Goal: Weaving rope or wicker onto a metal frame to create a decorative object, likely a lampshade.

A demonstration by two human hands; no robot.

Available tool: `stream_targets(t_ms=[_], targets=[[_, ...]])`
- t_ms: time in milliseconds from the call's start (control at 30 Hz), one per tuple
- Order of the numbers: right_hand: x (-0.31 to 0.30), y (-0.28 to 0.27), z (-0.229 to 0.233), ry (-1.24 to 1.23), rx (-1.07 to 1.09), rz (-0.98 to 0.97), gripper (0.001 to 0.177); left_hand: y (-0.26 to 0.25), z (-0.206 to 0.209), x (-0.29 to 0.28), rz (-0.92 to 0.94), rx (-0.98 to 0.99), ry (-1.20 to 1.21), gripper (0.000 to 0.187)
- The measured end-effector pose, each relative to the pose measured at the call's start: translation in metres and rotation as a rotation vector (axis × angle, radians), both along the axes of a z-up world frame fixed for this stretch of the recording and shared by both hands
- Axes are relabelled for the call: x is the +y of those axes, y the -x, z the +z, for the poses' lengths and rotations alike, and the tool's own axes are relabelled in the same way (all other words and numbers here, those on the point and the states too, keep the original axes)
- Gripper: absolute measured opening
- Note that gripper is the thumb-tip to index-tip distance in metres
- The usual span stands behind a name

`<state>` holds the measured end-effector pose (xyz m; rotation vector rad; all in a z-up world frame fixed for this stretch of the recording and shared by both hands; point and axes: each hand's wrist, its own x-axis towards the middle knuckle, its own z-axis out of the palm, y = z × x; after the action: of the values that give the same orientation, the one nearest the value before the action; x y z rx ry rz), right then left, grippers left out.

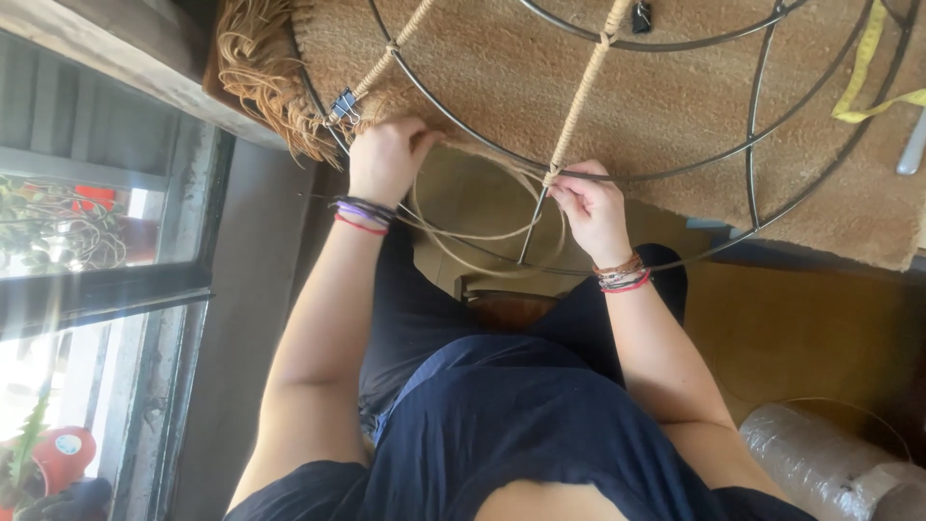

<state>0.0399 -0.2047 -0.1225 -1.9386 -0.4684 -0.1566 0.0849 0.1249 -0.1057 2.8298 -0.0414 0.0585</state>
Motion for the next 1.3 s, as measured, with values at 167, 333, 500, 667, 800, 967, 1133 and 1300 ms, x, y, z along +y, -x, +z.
stream_targets(t_ms=[167, 333, 500, 667, 800, 967, 1133, 1300], targets=[[0.003, 0.005, 0.01, 0.122, -0.106, -0.051, 0.006, 0.074, 0.07, -0.076, -0.251, -0.444, -0.066, 0.026], [0.006, 0.007, 0.013, 0.195, -0.137, -0.069, 0.008, 0.122, 0.032, -0.128, -0.362, -0.41, 0.053, 0.052], [0.006, 0.007, 0.012, 0.21, -0.118, -0.114, 0.005, 0.118, 0.036, -0.101, -0.64, -0.351, 0.238, 0.02], [0.005, 0.008, 0.01, 0.176, -0.062, -0.101, 0.007, 0.109, 0.071, -0.074, -0.589, -0.079, 0.641, 0.014], [0.004, 0.011, 0.023, 0.15, -0.083, -0.078, 0.006, 0.078, 0.072, -0.02, -0.467, -0.195, 0.887, 0.031], [-0.006, 0.033, 0.051, 0.134, -0.052, -0.09, 0.011, 0.068, 0.08, 0.003, -0.085, -0.439, -0.069, 0.007], [-0.008, 0.067, 0.101, 0.084, 0.047, -0.091, 0.016, 0.089, 0.093, -0.098, -0.199, -0.344, 0.469, 0.01], [0.0, 0.099, 0.135, 0.444, -0.135, 0.124, 0.012, 0.061, 0.05, -0.136, 0.085, 1.085, 2.036, 0.069]])
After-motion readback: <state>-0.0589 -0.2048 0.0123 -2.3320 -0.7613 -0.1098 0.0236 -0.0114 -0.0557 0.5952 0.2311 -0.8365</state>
